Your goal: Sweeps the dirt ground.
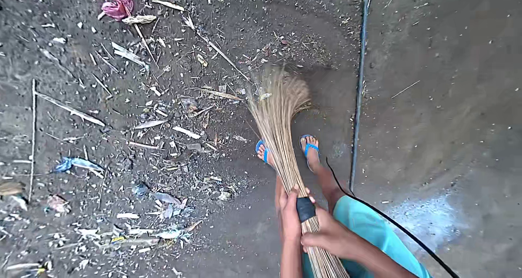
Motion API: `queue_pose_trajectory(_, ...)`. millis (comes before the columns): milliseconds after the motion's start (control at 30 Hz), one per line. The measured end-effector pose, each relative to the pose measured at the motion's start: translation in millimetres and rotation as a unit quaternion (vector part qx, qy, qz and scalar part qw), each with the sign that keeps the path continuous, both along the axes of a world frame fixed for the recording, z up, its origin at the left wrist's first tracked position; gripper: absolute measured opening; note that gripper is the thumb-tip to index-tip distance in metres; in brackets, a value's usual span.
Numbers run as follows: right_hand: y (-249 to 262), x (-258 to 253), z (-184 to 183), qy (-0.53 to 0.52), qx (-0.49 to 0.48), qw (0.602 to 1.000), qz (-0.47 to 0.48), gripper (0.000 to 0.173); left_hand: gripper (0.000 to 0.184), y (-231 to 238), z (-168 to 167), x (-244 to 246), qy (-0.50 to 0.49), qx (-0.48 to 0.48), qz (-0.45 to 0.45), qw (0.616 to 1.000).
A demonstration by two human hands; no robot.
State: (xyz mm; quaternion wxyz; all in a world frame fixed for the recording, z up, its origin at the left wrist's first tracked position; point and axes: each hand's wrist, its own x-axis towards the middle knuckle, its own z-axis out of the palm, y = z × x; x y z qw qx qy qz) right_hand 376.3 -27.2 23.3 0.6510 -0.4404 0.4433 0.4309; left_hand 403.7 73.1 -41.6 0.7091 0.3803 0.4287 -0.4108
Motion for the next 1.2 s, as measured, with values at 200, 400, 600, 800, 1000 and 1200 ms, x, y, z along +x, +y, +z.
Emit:
queue_pose_trajectory(200,-52,-44,89,-0.033,-0.013,0.997,-0.067,0.049,0.055,-51,91,-15,-0.059,0.002,-0.090,0.994)
queue_pose_trajectory(400,-54,-56,109,0.101,-0.238,0.959,-0.112,0.027,0.044,-111,64,-46,0.092,-0.212,-0.148,0.962)
queue_pose_trajectory(600,28,2,56,0.038,0.034,0.999,-0.006,0.062,0.033,37,52,-18,0.069,0.026,-0.006,0.997)
queue_pose_trajectory(800,74,31,61,0.011,0.144,0.988,0.051,0.058,0.034,93,108,13,-0.062,0.168,0.074,0.981)
queue_pose_trajectory(1000,-3,-26,80,-0.093,0.006,0.996,-0.016,0.068,0.063,16,109,0,-0.100,0.076,-0.057,0.990)
queue_pose_trajectory(1200,-78,-19,42,0.045,-0.237,0.955,-0.175,0.043,0.061,-10,68,-18,-0.015,-0.073,-0.008,0.997)
